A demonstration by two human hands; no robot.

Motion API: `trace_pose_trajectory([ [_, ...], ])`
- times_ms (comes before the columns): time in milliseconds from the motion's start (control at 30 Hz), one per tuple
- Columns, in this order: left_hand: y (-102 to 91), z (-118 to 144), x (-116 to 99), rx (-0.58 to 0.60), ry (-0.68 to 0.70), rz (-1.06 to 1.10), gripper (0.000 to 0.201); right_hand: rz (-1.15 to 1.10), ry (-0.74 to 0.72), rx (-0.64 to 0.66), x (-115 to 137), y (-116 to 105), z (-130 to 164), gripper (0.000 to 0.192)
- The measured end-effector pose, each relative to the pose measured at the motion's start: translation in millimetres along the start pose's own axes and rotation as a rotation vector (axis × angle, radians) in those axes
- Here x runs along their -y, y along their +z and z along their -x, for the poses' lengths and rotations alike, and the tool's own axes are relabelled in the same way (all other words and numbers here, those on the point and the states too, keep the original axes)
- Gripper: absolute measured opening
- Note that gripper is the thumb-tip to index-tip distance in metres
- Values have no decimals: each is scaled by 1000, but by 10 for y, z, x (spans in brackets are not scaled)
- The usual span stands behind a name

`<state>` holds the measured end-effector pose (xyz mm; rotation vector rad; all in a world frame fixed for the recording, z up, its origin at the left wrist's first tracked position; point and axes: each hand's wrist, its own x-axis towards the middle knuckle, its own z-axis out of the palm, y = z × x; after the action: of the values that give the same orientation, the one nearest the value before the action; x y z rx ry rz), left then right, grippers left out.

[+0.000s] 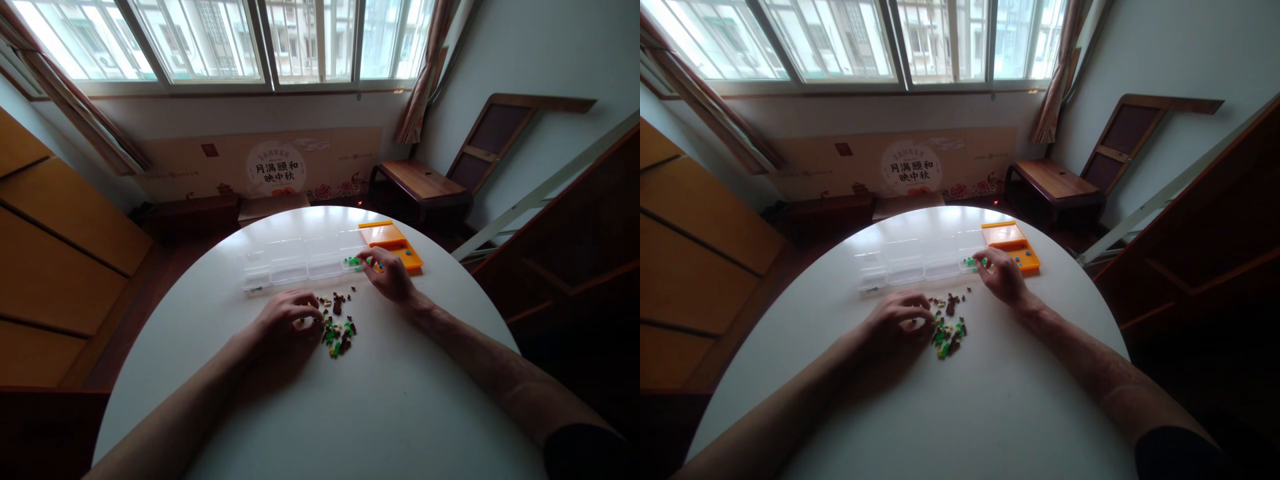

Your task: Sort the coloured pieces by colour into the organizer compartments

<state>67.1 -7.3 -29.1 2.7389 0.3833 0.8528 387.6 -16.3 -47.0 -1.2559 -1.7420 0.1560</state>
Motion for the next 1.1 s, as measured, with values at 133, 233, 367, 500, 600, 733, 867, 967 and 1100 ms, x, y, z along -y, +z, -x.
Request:
trace_pose_trajectory([
  [133,7,-17,24,-75,-6,39,8,-3,-42,37,67,3,32,10],
  [233,9,-36,43,-134,-29,75,8,-50,-131,106,172,18,62,12],
  [367,12,-48,58,-161,-42,85,7,-89,-255,218,361,60,110,9],
  [500,23,-38,67,-163,-28,60,7,-65,-355,296,460,123,156,3],
  [600,36,-37,54,-183,-14,42,6,-82,-386,325,457,159,170,9],
  [733,73,-66,3,-240,-17,32,6,-124,-395,337,430,180,170,15],
  [867,95,-104,-38,-236,-4,32,6,-145,-417,342,424,187,168,14],
  [967,90,-114,-42,-229,1,34,6,-150,-416,327,436,178,168,11],
  [1100,82,-108,-31,-222,4,22,7,-161,-405,327,456,157,166,5],
])
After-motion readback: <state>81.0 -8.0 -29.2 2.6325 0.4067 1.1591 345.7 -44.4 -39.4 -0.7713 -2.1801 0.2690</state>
